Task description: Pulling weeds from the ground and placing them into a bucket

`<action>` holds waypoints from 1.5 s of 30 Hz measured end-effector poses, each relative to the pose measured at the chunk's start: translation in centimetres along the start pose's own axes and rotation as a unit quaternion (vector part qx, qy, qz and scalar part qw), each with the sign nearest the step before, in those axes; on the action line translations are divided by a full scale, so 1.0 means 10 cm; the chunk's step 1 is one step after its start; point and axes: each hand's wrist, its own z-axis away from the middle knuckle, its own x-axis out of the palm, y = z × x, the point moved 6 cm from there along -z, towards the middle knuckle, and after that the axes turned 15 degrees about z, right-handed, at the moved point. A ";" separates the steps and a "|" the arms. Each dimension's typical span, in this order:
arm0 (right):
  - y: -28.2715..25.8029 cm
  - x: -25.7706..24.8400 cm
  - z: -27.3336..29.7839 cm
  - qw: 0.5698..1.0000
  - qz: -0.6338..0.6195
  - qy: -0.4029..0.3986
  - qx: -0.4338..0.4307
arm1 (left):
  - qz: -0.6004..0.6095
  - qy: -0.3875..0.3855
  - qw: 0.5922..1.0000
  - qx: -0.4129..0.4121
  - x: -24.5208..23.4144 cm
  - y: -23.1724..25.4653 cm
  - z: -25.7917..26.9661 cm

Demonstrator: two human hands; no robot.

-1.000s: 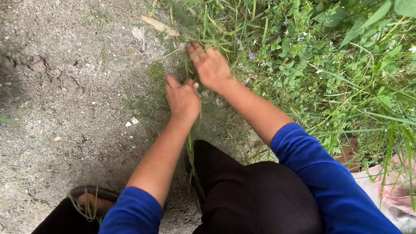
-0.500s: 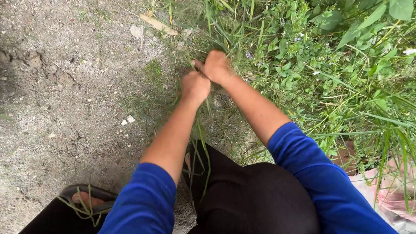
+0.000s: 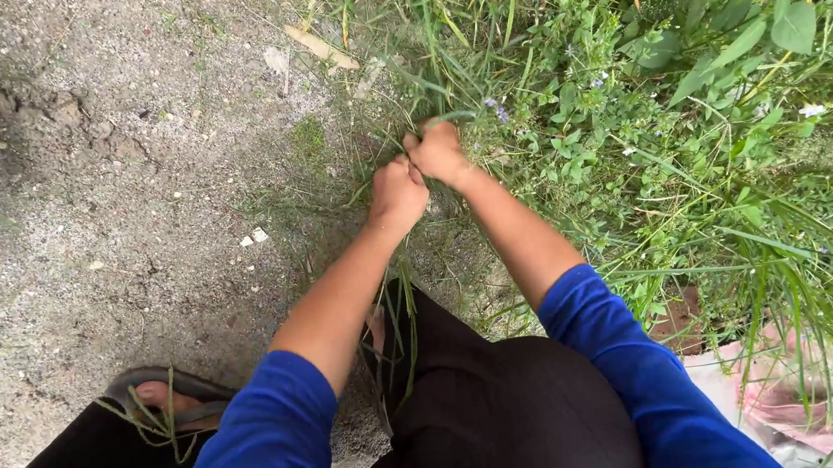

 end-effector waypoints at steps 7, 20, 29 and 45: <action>-0.16 -0.31 0.42 0.998 -0.056 0.023 -0.027 | -0.019 -0.043 0.998 0.031 0.12 -0.20 0.01; 0.08 -0.03 0.51 0.999 -0.031 -0.019 -0.002 | -0.053 -0.101 0.993 0.027 -0.29 0.38 0.40; -0.13 -0.89 1.22 0.994 -0.103 0.037 0.007 | -0.043 -0.045 0.985 0.159 -0.32 0.44 0.94; -0.24 -1.30 1.64 0.940 -0.187 0.261 -0.113 | -0.009 -0.048 0.967 0.249 -0.02 0.32 1.39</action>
